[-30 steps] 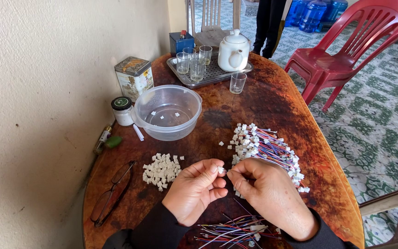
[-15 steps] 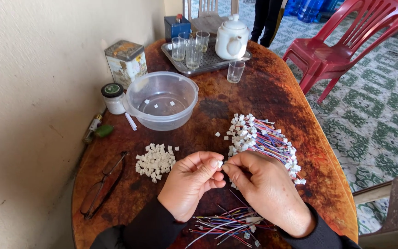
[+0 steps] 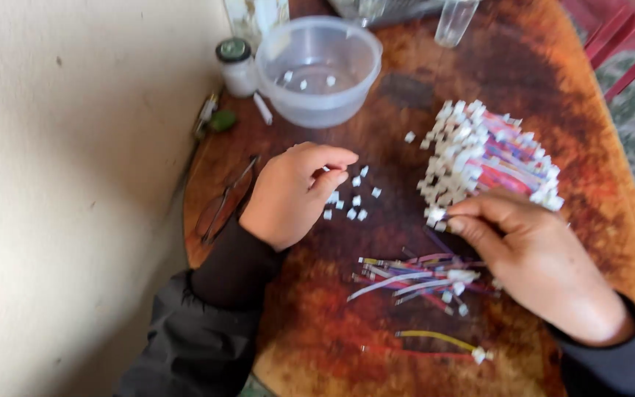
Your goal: Attach plastic connectors to the ends of electrical wires
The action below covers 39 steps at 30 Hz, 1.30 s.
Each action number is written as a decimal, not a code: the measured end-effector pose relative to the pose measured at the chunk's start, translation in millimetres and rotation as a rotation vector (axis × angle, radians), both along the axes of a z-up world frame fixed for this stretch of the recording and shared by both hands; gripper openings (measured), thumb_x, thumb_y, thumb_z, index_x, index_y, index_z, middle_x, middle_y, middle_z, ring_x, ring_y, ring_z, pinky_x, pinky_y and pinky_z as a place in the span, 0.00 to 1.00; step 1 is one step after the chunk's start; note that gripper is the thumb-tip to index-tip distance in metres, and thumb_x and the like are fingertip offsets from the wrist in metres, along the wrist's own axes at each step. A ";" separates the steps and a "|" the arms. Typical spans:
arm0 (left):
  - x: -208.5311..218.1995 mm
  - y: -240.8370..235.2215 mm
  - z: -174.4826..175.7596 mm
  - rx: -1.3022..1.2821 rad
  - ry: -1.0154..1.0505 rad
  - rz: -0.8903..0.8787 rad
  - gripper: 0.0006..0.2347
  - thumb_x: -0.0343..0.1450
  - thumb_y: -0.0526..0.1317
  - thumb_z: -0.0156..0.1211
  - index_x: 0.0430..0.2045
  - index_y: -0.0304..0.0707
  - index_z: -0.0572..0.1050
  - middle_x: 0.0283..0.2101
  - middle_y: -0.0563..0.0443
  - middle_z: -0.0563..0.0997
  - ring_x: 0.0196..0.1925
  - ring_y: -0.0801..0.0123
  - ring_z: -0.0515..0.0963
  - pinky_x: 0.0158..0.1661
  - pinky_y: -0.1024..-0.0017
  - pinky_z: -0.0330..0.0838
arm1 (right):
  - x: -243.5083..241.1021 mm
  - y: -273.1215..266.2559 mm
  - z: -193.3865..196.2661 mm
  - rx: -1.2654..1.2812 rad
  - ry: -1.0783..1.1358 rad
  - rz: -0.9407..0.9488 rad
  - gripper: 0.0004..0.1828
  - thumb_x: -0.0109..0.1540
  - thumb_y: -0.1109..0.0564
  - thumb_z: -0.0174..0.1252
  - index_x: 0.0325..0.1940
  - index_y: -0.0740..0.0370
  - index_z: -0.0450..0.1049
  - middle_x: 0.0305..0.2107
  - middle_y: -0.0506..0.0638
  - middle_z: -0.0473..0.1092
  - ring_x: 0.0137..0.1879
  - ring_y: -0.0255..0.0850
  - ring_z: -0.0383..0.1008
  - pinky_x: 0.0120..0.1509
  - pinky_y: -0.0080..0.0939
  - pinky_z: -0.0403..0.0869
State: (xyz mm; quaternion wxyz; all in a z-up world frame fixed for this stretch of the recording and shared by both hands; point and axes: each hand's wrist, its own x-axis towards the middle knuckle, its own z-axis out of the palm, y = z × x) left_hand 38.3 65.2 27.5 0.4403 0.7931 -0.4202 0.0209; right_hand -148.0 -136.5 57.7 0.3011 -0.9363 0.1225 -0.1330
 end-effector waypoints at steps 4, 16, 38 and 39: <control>-8.5 -1.8 -22.8 0.031 -0.228 -0.158 0.08 0.68 0.35 0.52 0.35 0.41 0.80 0.37 0.50 0.84 0.38 0.59 0.81 0.39 0.63 0.71 | -4.1 -16.1 -13.7 -0.171 -0.031 0.008 0.08 0.63 0.54 0.55 0.39 0.57 0.78 0.35 0.46 0.75 0.42 0.40 0.75 0.52 0.40 0.68; 11.4 14.8 -46.2 0.349 -0.299 0.101 0.10 0.69 0.38 0.53 0.33 0.64 0.80 0.30 0.54 0.79 0.39 0.54 0.80 0.41 0.60 0.71 | 36.7 -85.2 -59.4 -0.576 -0.155 -0.209 0.08 0.61 0.46 0.62 0.43 0.42 0.80 0.38 0.41 0.72 0.50 0.45 0.72 0.52 0.48 0.71; -76.3 -10.0 -17.2 0.330 -0.249 -0.371 0.15 0.61 0.55 0.66 0.32 0.49 0.79 0.34 0.56 0.77 0.38 0.60 0.77 0.40 0.57 0.64 | -51.8 5.7 -45.2 -0.419 0.161 0.258 0.12 0.57 0.36 0.59 0.30 0.42 0.74 0.26 0.38 0.72 0.36 0.42 0.72 0.45 0.45 0.64; -77.5 -12.8 -22.4 0.369 -0.245 -0.386 0.18 0.58 0.58 0.69 0.31 0.50 0.78 0.36 0.56 0.76 0.38 0.60 0.76 0.41 0.57 0.63 | -49.4 7.5 -45.7 -0.420 0.168 0.262 0.11 0.57 0.39 0.59 0.28 0.42 0.73 0.24 0.38 0.71 0.35 0.42 0.72 0.43 0.45 0.63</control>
